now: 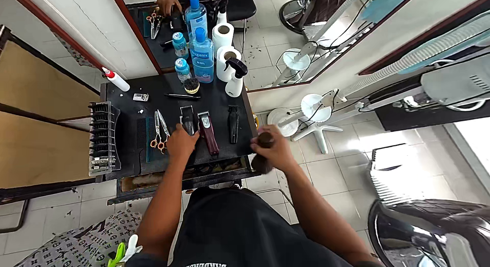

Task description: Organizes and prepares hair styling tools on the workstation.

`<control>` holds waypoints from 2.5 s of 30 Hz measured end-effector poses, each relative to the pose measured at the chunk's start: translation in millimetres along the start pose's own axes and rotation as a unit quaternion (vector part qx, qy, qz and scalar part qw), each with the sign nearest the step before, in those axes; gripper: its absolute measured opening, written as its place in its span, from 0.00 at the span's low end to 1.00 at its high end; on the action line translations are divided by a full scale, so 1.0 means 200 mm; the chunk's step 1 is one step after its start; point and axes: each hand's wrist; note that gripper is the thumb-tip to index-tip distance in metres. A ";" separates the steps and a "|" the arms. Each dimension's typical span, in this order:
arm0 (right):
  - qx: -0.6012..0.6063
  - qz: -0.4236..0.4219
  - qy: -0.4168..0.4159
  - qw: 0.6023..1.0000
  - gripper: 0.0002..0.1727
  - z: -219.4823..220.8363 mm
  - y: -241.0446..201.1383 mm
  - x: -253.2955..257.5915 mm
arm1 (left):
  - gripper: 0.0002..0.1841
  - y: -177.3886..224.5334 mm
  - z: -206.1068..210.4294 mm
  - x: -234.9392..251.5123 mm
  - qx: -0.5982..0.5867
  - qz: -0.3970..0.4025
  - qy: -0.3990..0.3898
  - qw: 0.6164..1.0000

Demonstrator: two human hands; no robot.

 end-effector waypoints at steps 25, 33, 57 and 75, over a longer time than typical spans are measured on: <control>0.174 -0.278 0.166 0.930 0.21 0.06 -0.27 -0.02 | 0.16 -0.02 -0.05 -0.19 -0.618 0.166 -0.033 0.768; 0.103 -0.417 0.176 0.886 0.19 0.31 -0.53 0.15 | 0.24 0.15 -0.26 -0.35 -0.852 -0.119 -0.280 0.427; 0.118 -0.486 0.119 0.858 0.19 0.41 -0.62 0.14 | 0.22 0.10 -0.39 -0.28 -0.847 -0.076 -0.237 0.470; 0.138 -0.471 0.119 0.863 0.21 0.33 -0.64 0.20 | 0.23 0.10 -0.38 -0.21 -0.856 -0.058 -0.213 0.467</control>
Point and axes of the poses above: each hand's wrist, its own x-axis towards the middle knuckle, its own z-axis out of the palm, y = z × x, and after that the axes turned 12 degrees about y, right-handed
